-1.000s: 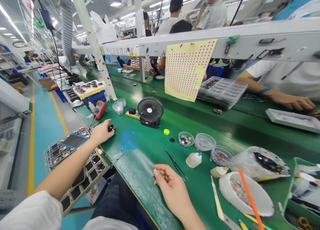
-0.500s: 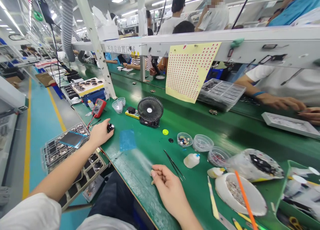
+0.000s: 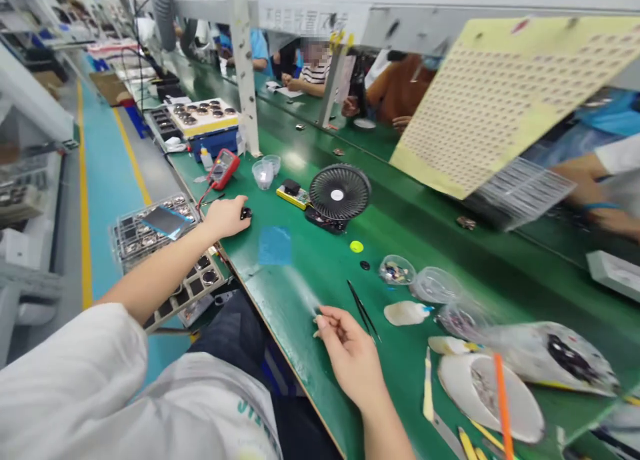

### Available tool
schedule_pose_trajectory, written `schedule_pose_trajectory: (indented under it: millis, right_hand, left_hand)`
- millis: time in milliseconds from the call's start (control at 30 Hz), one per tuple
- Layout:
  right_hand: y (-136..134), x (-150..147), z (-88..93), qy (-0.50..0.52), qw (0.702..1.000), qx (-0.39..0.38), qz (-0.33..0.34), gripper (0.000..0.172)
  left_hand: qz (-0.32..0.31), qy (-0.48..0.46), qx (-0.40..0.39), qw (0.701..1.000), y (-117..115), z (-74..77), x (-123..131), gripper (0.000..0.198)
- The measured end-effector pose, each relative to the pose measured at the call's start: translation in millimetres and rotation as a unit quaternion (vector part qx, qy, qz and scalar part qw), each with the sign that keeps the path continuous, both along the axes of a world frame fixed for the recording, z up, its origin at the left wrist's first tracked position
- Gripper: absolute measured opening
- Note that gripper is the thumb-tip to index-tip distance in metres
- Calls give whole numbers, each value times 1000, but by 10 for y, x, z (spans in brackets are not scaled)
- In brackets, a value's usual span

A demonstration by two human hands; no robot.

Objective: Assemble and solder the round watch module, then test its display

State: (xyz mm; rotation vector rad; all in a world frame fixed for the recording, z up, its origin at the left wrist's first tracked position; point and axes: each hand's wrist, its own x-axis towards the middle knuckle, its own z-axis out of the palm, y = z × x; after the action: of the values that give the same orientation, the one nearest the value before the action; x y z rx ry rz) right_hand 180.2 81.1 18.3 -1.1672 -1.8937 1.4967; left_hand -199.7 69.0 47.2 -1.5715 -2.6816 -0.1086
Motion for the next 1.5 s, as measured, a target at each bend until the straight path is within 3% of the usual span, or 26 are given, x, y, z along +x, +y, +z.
schedule_pose_trajectory:
  millis: [300, 433, 533, 633, 733, 933, 1333, 1500]
  right_hand:
    - [1, -21, -10, -15, 999, 28, 5, 55]
    - [7, 9, -74, -57, 990, 124, -37, 50]
    - [72, 50, -123, -126, 951, 274, -71, 43]
    - [167, 91, -168, -176, 883, 430, -67, 38]
    - [224, 115, -205, -195, 838, 507, -52, 36]
    - [199, 107, -234, -221, 813, 536, -49, 42]
    - [226, 117, -311, -201, 835, 512, -19, 44]
    - [225, 129, -323, -201, 841, 501, -24, 43]
  left_hand:
    - [6, -37, -2, 999, -21, 10, -31, 58]
    - [6, -43, 5, 999, -34, -17, -51, 57]
    - [8, -43, 14, 999, -56, -38, -61, 56]
    - [5, -41, 22, 999, -70, -47, -61, 57]
    - [0, -34, 34, 999, -54, -46, -48, 60]
    - [0, -24, 52, 998, -24, -32, -24, 63]
    - [1, -46, 93, 995, 5, 115, 17, 60]
    - [14, -91, 126, 988, -40, 67, -26, 63]
